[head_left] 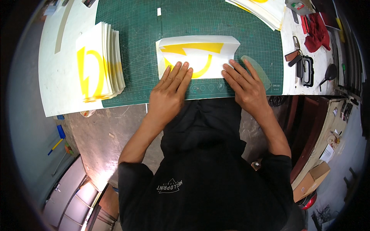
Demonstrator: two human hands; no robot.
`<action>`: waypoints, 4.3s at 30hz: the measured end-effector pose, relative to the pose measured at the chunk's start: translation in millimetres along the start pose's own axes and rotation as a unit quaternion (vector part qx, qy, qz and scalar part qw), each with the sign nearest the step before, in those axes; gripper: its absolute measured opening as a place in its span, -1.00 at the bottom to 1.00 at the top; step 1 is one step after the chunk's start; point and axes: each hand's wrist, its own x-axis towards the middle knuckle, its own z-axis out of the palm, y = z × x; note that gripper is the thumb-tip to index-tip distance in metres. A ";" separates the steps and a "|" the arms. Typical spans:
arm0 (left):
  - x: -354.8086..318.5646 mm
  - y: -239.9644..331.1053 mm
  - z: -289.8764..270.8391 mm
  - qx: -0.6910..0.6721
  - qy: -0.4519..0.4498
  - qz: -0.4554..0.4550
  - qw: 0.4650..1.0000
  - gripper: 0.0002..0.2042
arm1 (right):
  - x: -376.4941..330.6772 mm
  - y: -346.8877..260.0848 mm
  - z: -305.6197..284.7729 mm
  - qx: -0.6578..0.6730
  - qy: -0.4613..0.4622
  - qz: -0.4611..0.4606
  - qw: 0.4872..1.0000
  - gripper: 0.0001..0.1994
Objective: The person repeatedly applies a yellow graphic sticker to white sheets using a squeegee tool on a green cutting mat. They smooth the sticker, peel it back, and repeat the process on multiple sheets, stacking finished items to the right.
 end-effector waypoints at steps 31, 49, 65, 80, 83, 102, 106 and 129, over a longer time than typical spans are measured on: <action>-17.9 -1.0 -6.9 0.001 -0.009 -0.044 0.999 -0.40 | -3.5 -16.8 8.0 0.010 0.051 0.093 0.994 -0.69; 9.6 12.7 6.4 -0.019 0.135 -0.087 0.987 -0.59 | 29.9 -36.1 12.4 0.043 0.104 0.132 0.985 -0.60; 5.3 -17.6 -21.8 -0.008 0.070 -0.084 0.994 -0.68 | 31.4 -32.4 3.9 0.029 0.046 0.137 0.989 -0.51; -9.5 -25.3 -17.0 -0.005 0.085 -0.125 0.989 -0.75 | 20.6 -21.4 0.5 0.012 0.089 0.177 0.980 -0.73; -6.3 -25.3 -19.2 -0.012 0.087 -0.122 0.989 -0.75 | 7.2 -9.7 -4.7 -0.006 0.098 0.204 0.974 -0.73; -3.0 41.7 17.3 -0.066 0.040 -0.040 0.996 -0.42 | 41.2 -26.7 -28.8 0.031 0.104 0.155 0.982 -0.69; -1.8 43.3 18.6 -0.054 0.045 -0.044 0.997 -0.46 | 105.9 -23.5 -32.0 0.055 0.142 0.055 0.987 -0.66; 47.6 -14.8 2.4 0.010 -0.038 -0.081 0.996 -0.10 | 61.8 -0.8 14.0 -0.009 -0.004 0.129 0.992 -0.40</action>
